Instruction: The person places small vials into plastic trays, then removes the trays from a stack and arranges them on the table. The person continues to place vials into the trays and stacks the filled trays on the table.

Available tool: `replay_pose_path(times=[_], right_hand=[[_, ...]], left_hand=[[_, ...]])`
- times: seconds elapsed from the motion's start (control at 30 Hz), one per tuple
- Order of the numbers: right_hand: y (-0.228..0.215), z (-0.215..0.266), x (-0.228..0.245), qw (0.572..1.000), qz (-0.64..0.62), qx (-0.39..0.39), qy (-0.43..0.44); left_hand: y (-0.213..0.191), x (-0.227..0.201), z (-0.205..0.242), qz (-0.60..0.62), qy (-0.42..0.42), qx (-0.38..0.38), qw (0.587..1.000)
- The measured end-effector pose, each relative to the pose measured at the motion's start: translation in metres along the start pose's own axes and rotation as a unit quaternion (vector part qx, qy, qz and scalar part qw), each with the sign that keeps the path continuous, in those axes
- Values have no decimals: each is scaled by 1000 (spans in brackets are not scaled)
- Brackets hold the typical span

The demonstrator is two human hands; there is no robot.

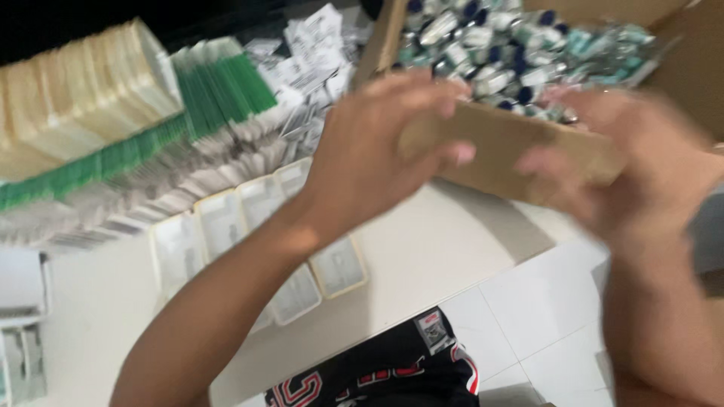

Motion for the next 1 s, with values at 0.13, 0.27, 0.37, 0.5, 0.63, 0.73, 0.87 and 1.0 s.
replay_pose_path(times=[0.13, 0.27, 0.37, 0.5, 0.63, 0.73, 0.87, 1.0], right_hand=[[-6, -5, -153, 970, -52, 39, 236], [63, 0, -255, 875, 65, 344, 334], [121, 12, -276, 844, 41, 448, 291], [156, 29, -290, 831, 14, 469, 299], [162, 30, -293, 852, -5, 432, 296], [162, 36, -295, 847, -39, 425, 317], [155, 21, -289, 854, -9, 433, 288], [141, 26, -285, 833, -112, 412, 351]], left_hand=[[43, 48, -96, 121, -12, 2, 993], [120, 89, -152, 91, -99, 83, 987], [178, 107, -169, 9, -147, 192, 970], [224, 116, -185, -81, -168, 269, 945], [251, 123, -193, -73, -198, 317, 925], [267, 127, -194, -86, -219, 352, 906], [272, 138, -195, -67, -276, 347, 894], [264, 130, -203, -61, -253, 300, 918]])
Point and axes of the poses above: each hand's wrist, its own z-axis away from the middle knuckle, its own y-axis out of the palm, x = y × z, the point moved 10 cm from there along -z, towards the middle knuckle, and after that the axes turned 15 degrees about x, right-handed, at the moved point
